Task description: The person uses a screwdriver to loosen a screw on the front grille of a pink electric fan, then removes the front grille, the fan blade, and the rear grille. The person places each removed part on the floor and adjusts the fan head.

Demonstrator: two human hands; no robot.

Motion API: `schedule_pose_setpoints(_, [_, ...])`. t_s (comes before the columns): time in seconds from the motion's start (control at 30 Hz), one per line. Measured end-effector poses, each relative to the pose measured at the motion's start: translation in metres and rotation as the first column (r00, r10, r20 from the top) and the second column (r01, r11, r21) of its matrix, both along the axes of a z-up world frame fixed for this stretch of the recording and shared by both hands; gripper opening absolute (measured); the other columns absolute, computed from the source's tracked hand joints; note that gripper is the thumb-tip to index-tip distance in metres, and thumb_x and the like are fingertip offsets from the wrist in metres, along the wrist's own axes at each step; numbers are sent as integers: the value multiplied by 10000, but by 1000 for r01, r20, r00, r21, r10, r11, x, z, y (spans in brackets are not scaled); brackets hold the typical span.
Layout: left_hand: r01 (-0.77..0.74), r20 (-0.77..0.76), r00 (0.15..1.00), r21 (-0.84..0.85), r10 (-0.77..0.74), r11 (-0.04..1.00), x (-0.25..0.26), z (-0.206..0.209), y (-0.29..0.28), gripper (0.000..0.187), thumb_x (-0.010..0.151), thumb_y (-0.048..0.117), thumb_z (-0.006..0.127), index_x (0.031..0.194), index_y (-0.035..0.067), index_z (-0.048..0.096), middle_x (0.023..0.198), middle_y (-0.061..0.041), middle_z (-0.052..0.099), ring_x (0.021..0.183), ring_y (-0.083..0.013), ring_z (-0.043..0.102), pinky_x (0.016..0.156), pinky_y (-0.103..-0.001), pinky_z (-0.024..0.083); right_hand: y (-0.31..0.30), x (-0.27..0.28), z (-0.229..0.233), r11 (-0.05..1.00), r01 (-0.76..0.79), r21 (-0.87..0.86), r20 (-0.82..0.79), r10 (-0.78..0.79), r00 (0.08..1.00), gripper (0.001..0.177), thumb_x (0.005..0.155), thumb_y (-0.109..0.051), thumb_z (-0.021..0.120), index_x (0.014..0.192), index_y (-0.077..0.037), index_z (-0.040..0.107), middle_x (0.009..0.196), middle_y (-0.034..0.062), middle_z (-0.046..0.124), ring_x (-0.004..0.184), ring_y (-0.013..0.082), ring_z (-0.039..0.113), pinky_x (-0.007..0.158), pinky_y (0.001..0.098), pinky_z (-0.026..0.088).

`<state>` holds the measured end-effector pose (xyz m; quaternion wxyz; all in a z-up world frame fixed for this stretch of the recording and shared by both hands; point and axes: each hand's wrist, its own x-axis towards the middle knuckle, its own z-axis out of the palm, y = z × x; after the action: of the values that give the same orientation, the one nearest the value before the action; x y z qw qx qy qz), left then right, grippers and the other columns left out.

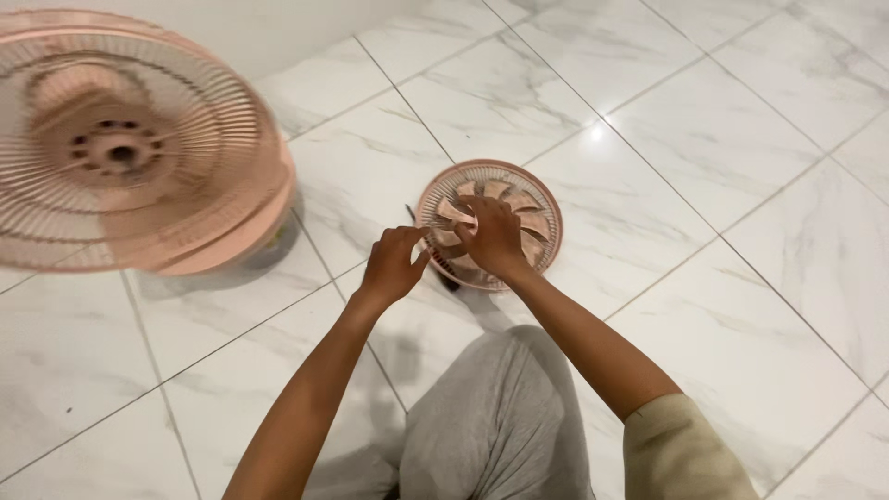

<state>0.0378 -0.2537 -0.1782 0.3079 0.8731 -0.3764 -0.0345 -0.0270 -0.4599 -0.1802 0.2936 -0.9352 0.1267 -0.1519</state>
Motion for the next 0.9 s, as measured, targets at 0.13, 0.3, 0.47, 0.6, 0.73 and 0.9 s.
schedule_pose_setpoints(0.13, [-95, -82, 992, 0, 94, 995, -3, 36, 46, 371, 954, 229, 670, 1308, 115, 671, 1305, -124, 658, 1179, -321, 585, 970, -455, 507, 40, 6, 32, 995, -98, 4, 67, 97, 993, 475, 868, -272, 751, 1313, -156, 630, 1293, 120, 658, 1248, 357, 549, 1014, 510, 439])
schedule_pose_setpoints(0.3, [-181, -32, 983, -19, 181, 983, -12, 73, 106, 390, 969, 274, 656, 1330, 128, 650, 1334, -111, 644, 1202, -308, 581, 987, -458, 507, 88, 10, 69, 978, -210, 5, 131, 207, 969, 479, 913, -308, 742, 1354, -166, 618, 1288, 123, 660, 1230, 361, 550, 1036, 525, 430])
schedule_pose_setpoints(0.47, [-257, -73, 963, 49, 260, 965, -18, 104, 162, 426, 980, 312, 636, 1371, 142, 626, 1356, -94, 617, 1216, -296, 565, 1059, -471, 441, 121, 19, 106, 963, -268, -14, 68, 268, 961, 532, 911, -356, 732, 1402, -214, 583, 1278, 115, 657, 1222, 363, 547, 1027, 526, 439])
schedule_pose_setpoints(0.6, [-322, -58, 945, 0, 321, 947, -11, 118, 203, 503, 987, 341, 606, 1428, 104, 562, 1348, -141, 599, 1261, -306, 545, 1066, -461, 447, 135, 34, 130, 943, -323, -74, 85, 329, 940, 573, 914, -360, 735, 1427, -204, 534, 1328, 118, 633, 1250, 384, 522, 1005, 555, 420])
schedule_pose_setpoints(0.73, [-289, 176, 930, -196, 324, 937, -3, 133, 236, 554, 1084, 390, 528, 1488, 15, 481, 1432, -240, 526, 1331, -397, 474, 1083, -523, 387, 146, 43, 151, 924, -367, -109, 116, 379, 918, 628, 914, -370, 725, 1473, -219, 482, 1340, 124, 625, 1247, 386, 530, 1021, 557, 427])
schedule_pose_setpoints(0.9, [-502, 202, 815, -222, 543, 836, 11, 170, 266, 582, 1082, 476, 455, 1524, 99, 424, 1422, -232, 453, 1296, -399, 505, 1056, -530, 430, 153, 61, 181, 903, -419, -92, 103, 428, 898, 707, 931, -350, 717, 1540, -218, 384, 1379, 177, 579, 1264, 396, 520, 1054, 561, 421])
